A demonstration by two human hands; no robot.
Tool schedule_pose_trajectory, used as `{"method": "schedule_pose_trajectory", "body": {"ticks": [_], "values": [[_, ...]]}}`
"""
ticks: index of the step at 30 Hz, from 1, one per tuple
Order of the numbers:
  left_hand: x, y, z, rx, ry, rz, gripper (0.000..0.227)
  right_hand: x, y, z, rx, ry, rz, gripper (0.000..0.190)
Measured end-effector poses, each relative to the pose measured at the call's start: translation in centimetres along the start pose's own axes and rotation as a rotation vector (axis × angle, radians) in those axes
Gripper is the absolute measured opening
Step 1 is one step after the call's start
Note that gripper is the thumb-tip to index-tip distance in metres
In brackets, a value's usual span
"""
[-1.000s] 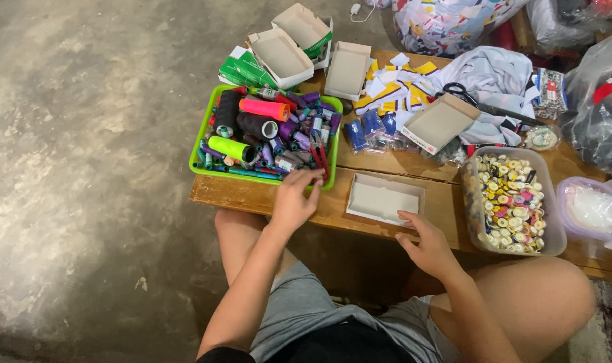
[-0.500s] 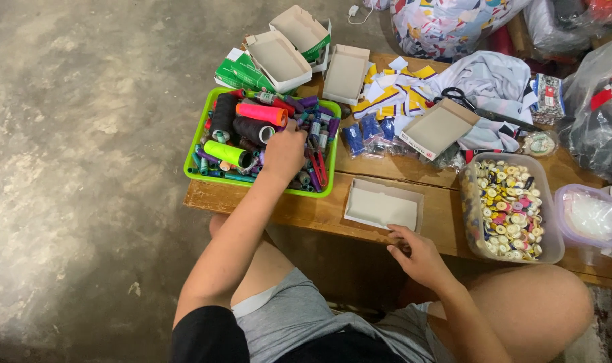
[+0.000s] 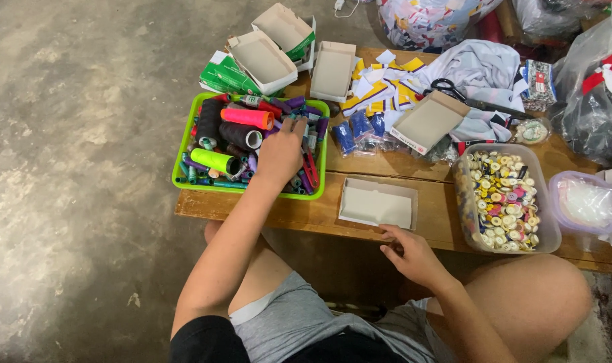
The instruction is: The person organizes sewing supplies by opening a cardboard box, placing small items inside, and then selecting and placing multiple spools of thread into a small tray.
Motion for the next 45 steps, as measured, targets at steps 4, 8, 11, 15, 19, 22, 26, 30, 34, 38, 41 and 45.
{"method": "schedule_pose_trajectory", "body": {"ticks": [4,8,11,15,19,22,26,30,34,38,41,45], "values": [[2.8,-3.1,-4.4,0.066,-0.012,0.039,0.042,0.1,-0.2,0.8,-0.020,0.011,0.006,0.044],[3.0,-1.3,-7.2,0.082,0.092,0.074,0.024,0.0,-0.1,1.7,-0.030,-0.015,0.011,0.045],[1.5,1.5,-6.9,0.039,0.097,0.176,0.021,0.1,0.0,1.5,-0.037,-0.002,0.019,0.044],[-0.7,5.6,-5.0,-0.223,0.018,0.410,0.018,-0.4,0.3,0.2,-0.038,-0.014,0.010,0.044],[-2.7,9.5,0.4,-0.341,-0.187,0.490,0.057,-0.2,-0.3,0.4,-0.039,0.005,0.016,0.043],[-4.4,12.8,0.9,-0.485,-0.254,0.641,0.055,-0.2,-0.1,0.8,-0.044,-0.016,0.010,0.043],[-4.6,13.0,-1.4,-0.565,-0.278,0.750,0.030,-0.3,0.1,0.8,-0.060,-0.029,0.018,0.044],[-0.5,3.5,-3.5,-0.032,-0.096,0.254,0.012,-0.1,-0.2,0.1,-0.050,0.004,0.024,0.043],[0.9,-5.3,-6.6,0.199,-0.065,0.033,0.015,0.0,-0.4,0.3,-0.039,0.004,0.011,0.043],[0.9,-6.3,-6.5,0.244,-0.048,-0.008,0.008,-0.2,0.0,1.0,-0.037,0.007,0.030,0.043],[0.1,-5.1,-6.6,0.259,-0.030,0.008,0.012,-0.2,0.3,1.2,-0.028,0.004,0.040,0.043],[-2.2,-0.3,-4.7,0.218,0.074,0.034,0.031,-0.4,0.7,0.3,0.011,0.012,0.042,0.041]]}}
Point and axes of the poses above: each hand's wrist, its own x-axis towards the middle knuckle, its own y-axis out of the back of the hand, z = x × y, the point moved 10 cm from there along x, towards the middle knuckle, and after that the axes turned 12 degrees about -x, right-handed, at the moved point
